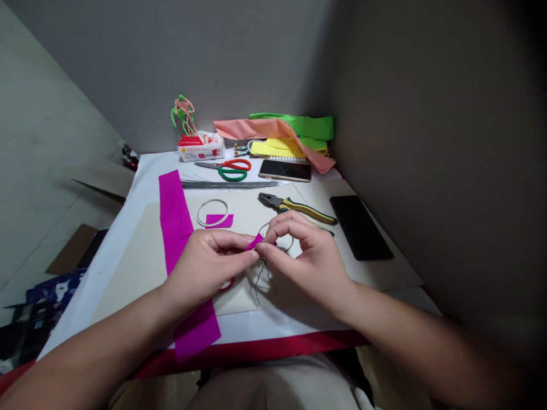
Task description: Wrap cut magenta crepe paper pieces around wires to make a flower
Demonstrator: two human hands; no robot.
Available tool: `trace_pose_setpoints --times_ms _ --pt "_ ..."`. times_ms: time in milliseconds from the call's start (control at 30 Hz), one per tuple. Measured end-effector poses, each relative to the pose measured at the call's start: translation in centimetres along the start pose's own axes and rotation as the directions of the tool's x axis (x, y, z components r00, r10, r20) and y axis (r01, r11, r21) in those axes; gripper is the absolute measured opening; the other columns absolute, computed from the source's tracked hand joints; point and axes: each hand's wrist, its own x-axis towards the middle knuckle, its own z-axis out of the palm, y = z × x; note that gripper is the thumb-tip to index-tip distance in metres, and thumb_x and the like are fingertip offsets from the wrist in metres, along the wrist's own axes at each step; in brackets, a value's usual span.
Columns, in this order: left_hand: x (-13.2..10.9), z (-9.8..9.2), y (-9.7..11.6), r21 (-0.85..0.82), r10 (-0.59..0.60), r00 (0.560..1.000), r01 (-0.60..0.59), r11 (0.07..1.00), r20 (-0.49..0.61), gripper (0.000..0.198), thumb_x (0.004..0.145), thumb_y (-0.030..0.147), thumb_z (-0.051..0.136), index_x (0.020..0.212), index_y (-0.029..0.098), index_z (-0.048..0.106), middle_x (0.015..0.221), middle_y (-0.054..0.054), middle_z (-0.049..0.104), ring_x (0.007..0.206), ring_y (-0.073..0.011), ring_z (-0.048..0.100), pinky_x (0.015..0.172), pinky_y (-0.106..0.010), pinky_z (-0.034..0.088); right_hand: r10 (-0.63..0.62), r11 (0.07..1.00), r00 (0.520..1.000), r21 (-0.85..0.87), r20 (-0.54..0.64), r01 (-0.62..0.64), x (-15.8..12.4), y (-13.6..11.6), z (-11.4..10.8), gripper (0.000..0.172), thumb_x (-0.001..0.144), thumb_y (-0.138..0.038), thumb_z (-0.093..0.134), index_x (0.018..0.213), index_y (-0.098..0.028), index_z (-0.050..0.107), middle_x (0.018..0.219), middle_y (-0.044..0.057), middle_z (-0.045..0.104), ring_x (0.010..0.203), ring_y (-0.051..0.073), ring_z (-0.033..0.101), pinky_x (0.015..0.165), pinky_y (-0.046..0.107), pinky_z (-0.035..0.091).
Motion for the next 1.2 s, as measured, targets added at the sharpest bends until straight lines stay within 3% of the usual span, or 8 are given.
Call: trace_pose_setpoints --times_ms 300,433,567,900,1200 --pt "-0.27 0.09 0.01 0.056 0.081 0.997 -0.08 0.995 -0.003 0.008 0.069 0.018 0.077 0.077 0.018 0.078 0.077 -0.002 0.078 0.065 -0.0135 0.068 0.058 -0.018 0.051 -0.214 0.959 0.977 -0.193 -0.016 0.207 -0.23 0.16 0.05 0.006 0.081 -0.013 0.066 0.078 -0.018 0.063 0.084 0.005 0.062 0.085 0.019 0.058 0.08 0.038 0.044" --pt "-0.25 0.0 -0.25 0.084 0.18 0.984 -0.179 0.98 -0.001 0.007 0.07 0.017 0.076 0.076 0.019 0.078 0.09 -0.003 0.079 0.081 -0.0161 0.071 0.072 -0.019 0.054 -0.229 0.954 0.973 -0.202 -0.004 0.224 -0.23 0.28 0.02 0.007 0.081 -0.012 0.065 0.078 -0.018 0.061 0.082 0.005 0.063 0.084 0.019 0.058 0.079 0.037 0.044" --pt "-0.2 -0.27 -0.53 0.069 0.19 0.981 -0.192 0.979 0.029 0.01 0.074 0.021 0.075 0.083 0.02 0.078 0.094 -0.003 0.078 0.089 -0.0177 0.071 0.078 -0.021 0.055 -0.205 0.954 0.979 -0.219 0.011 0.203 -0.06 0.26 -0.14 0.008 0.082 -0.012 0.063 0.078 -0.018 0.06 0.082 0.005 0.063 0.083 0.019 0.057 0.079 0.037 0.043" --pt "-0.38 -0.02 0.06 0.13 0.136 0.991 -0.133 0.983 -0.014 0.007 0.073 0.02 0.073 0.076 0.017 0.078 0.087 -0.005 0.079 0.087 -0.0209 0.072 0.079 -0.025 0.057 -0.202 0.929 0.976 -0.3 0.075 0.216 -0.15 0.34 -0.35 0.003 0.084 -0.015 0.058 0.082 -0.017 0.059 0.089 0.006 0.062 0.086 0.02 0.054 0.081 0.039 0.04" --pt "-0.39 0.5 0.21 0.196 0.226 0.972 -0.212 0.957 -0.055 0.007 0.07 0.016 0.07 0.07 0.018 0.077 0.087 -0.003 0.079 0.085 -0.019 0.073 0.08 -0.024 0.058 -0.299 0.841 0.949 -0.443 0.097 0.311 -0.26 0.22 -0.51 0.001 0.084 -0.017 0.058 0.084 -0.017 0.059 0.095 0.008 0.062 0.091 0.023 0.055 0.082 0.042 0.038"
